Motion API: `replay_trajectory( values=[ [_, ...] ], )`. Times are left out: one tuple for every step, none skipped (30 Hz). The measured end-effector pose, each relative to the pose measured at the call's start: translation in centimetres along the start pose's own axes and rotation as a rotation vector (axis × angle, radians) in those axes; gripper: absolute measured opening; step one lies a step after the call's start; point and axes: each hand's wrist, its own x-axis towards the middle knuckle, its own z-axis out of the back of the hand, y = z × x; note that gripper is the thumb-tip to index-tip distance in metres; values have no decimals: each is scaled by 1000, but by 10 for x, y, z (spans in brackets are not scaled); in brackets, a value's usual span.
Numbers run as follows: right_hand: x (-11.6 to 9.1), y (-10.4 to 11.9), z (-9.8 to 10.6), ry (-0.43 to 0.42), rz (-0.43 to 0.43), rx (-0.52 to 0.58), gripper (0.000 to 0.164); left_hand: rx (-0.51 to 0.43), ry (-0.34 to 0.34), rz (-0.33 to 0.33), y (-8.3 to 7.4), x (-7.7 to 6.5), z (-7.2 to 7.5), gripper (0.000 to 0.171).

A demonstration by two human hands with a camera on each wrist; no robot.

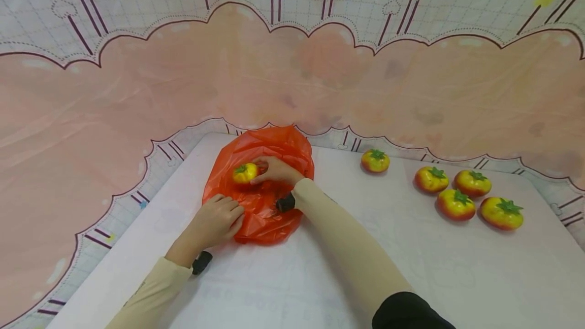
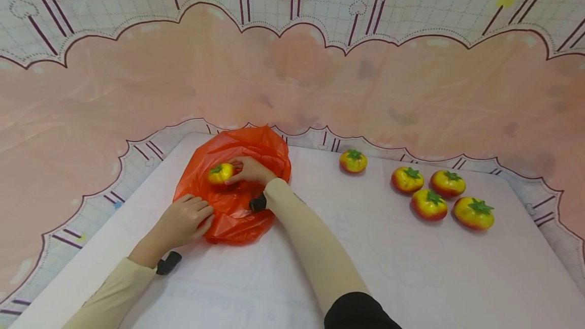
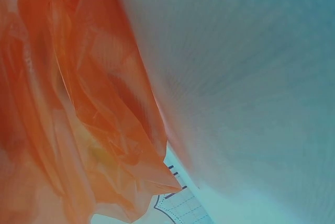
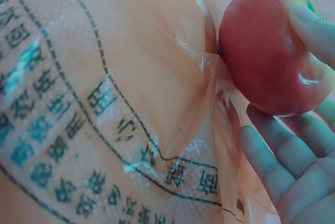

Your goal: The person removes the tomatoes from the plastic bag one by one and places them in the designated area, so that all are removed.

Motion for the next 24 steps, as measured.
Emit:
replay_trajectory(
  values=[
    [0, 0, 0, 5, 3, -2, 64, 1, 1, 1, 0, 0, 0, 21],
    [-1, 0, 1, 11, 8, -6, 64, 0, 1, 0, 0, 0, 0, 22],
    [-2, -1, 1, 15, 12, -6, 64, 0, 1, 1, -1, 0, 1, 22],
    [-2, -1, 2, 17, 15, -8, 63, 0, 1, 0, -1, 0, 1, 22],
    [-2, -1, 2, 19, 21, -10, 63, 0, 0, -1, -1, 0, 1, 22],
    [-2, -1, 2, 21, 27, -8, 62, 0, 0, -2, -1, 0, 1, 22],
    [-3, -1, 2, 21, 31, -5, 62, 0, -1, -4, -1, 0, 2, 22],
    [-3, -1, 2, 21, 35, -2, 61, 1, -3, -5, -1, 0, 2, 22],
    [-4, 0, 3, 19, 36, 2, 61, 2, -5, -7, -1, 0, 3, 21],
    [-4, 0, 3, 16, 35, 2, 61, 3, -7, -8, -1, 0, 3, 21],
    [-5, 0, 3, 15, 34, 4, 60, 3, -9, -10, -2, 0, 3, 21],
    [-6, 1, 4, 11, 31, 4, 60, 4, -9, -10, -2, 0, 3, 21],
    [-6, 1, 5, 9, 28, 1, 60, 4, -8, -10, -2, 0, 4, 21],
    [-7, 2, 5, 8, 27, -2, 60, 4, -6, -8, -2, 0, 4, 21],
    [-7, 2, 6, 8, 25, -3, 60, 4, -2, -6, -2, 0, 4, 21],
    [-8, 2, 6, 9, 23, -1, 61, 4, 1, -4, -2, 0, 4, 21],
    [-8, 3, 7, 11, 24, 2, 61, 4, 4, -2, -2, 0, 4, 21],
    [-8, 3, 8, 11, 23, 3, 61, 4, 7, 0, -2, 0, 4, 21],
    [-9, 3, 8, 12, 22, 6, 61, 4, 9, 2, -2, 0, 4, 21],
    [-9, 3, 9, 12, 22, 12, 61, 5, 10, 3, -2, 0, 4, 21],
    [-9, 4, 9, 11, 22, 17, 61, 6, 9, 2, -2, 0, 3, 21],
    [-9, 4, 10, 10, 24, 22, 61, 7, 8, 2, -2, 0, 3, 21],
    [-10, 4, 10, 10, 27, 25, 61, 9, 7, 2, -1, 0, 3, 20],
    [-9, 4, 11, 9, 30, 28, 61, 11, 5, 1, -1, 0, 3, 20]
  ],
)
